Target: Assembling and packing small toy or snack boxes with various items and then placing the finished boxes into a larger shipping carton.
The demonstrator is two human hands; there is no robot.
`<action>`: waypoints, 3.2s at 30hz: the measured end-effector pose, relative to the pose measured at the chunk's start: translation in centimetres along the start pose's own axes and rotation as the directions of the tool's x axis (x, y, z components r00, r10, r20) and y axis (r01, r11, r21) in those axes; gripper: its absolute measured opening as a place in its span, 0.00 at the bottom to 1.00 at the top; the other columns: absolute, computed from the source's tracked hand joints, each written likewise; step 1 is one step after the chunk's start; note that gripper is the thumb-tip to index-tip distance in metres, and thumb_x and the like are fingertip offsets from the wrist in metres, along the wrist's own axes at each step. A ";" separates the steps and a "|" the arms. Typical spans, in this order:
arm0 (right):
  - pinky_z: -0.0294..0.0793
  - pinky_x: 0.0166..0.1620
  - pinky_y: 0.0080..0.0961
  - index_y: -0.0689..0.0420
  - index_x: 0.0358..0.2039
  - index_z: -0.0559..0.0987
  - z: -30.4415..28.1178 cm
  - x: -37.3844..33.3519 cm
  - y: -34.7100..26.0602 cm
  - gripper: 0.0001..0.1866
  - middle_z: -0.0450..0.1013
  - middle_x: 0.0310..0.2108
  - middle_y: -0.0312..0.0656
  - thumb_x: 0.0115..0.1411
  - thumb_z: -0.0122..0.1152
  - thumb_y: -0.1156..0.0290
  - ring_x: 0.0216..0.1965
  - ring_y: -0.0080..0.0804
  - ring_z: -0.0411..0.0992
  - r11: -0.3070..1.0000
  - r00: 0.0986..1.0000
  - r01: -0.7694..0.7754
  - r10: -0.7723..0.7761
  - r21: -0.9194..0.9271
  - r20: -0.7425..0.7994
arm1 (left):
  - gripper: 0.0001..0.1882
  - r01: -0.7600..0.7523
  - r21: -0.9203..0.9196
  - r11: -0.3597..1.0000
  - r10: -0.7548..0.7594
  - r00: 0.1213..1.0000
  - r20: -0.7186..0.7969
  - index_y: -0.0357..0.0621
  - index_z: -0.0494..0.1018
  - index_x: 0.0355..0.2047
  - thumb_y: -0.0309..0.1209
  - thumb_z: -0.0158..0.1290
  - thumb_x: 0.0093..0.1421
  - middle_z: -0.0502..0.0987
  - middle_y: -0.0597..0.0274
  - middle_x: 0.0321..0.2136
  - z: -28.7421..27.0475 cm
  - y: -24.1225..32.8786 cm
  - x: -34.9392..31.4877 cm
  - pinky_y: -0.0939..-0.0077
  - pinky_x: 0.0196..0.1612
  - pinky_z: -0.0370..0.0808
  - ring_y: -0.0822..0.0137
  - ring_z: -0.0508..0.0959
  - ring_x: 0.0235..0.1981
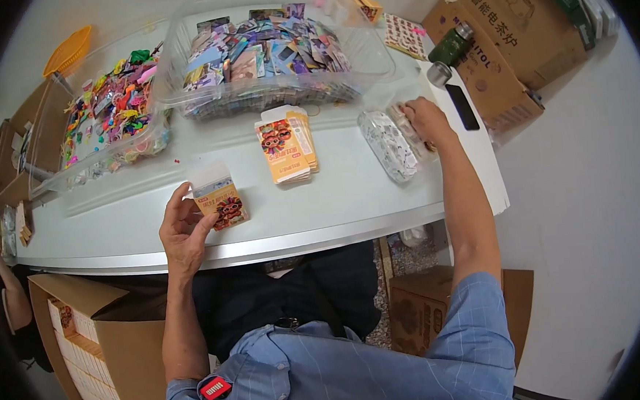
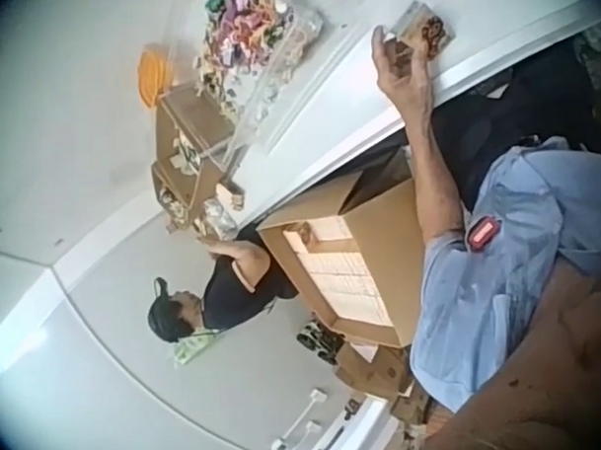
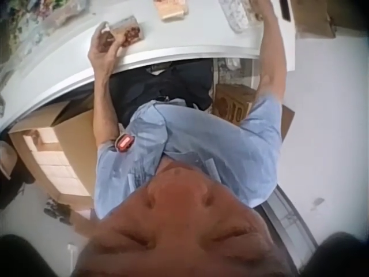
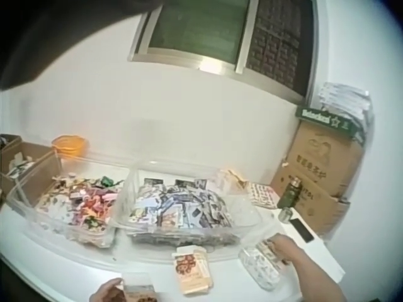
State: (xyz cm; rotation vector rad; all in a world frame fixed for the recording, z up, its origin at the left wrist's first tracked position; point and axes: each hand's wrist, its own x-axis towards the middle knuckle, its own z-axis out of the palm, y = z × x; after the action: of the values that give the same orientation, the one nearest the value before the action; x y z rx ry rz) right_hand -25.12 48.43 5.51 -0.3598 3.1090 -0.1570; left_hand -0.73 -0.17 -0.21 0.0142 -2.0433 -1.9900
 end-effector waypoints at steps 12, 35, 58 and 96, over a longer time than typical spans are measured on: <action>0.74 0.37 0.43 0.61 0.33 0.84 -0.3 -0.8 -2.3 0.17 0.79 0.28 0.53 0.61 0.64 0.58 0.32 0.52 0.77 0.980 0.954 -0.196 0.196 0.024 -0.226 | 0.35 0.021 -0.003 1.000 -0.021 1.000 0.016 0.39 0.64 0.65 0.20 0.64 0.57 0.82 0.56 0.40 -0.2 0.2 0.1 0.78 0.41 0.78 0.70 0.81 0.41; 0.75 0.26 0.35 0.52 0.36 0.81 0.8 -8.3 -31.9 0.07 0.77 0.27 0.39 0.60 0.65 0.66 0.25 0.40 0.77 0.490 0.553 0.832 -0.774 0.260 -0.308 | 0.35 -0.114 0.045 0.992 0.110 0.990 0.083 0.42 0.68 0.63 0.19 0.65 0.55 0.83 0.55 0.38 -0.3 -0.2 -0.7 0.76 0.40 0.78 0.70 0.81 0.34; 0.71 0.44 0.36 0.53 0.39 0.82 6.1 -16.2 -27.3 0.12 0.76 0.40 0.36 0.54 0.71 0.69 0.41 0.37 0.73 0.596 0.668 0.744 -0.673 0.303 -0.318 | 0.36 0.035 -0.171 0.985 -0.052 0.994 -0.098 0.38 0.62 0.66 0.17 0.62 0.58 0.80 0.51 0.47 0.3 0.2 0.5 0.76 0.41 0.82 0.66 0.81 0.45; 0.80 0.44 0.44 0.64 0.30 0.84 -1.1 -5.8 -8.0 0.08 0.81 0.35 0.57 0.54 0.60 0.73 0.40 0.50 0.81 0.919 0.961 -0.232 0.267 -0.318 0.069 | 0.37 -0.015 -0.001 1.000 0.015 0.998 0.066 0.41 0.65 0.65 0.18 0.65 0.55 0.82 0.56 0.41 0.1 -0.5 -0.4 0.74 0.44 0.79 0.67 0.82 0.40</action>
State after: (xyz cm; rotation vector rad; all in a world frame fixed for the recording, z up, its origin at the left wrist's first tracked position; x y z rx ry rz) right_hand -17.68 42.09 7.42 0.0331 3.0273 0.3418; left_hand -0.51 0.03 -0.81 -0.0673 -2.0768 -2.0072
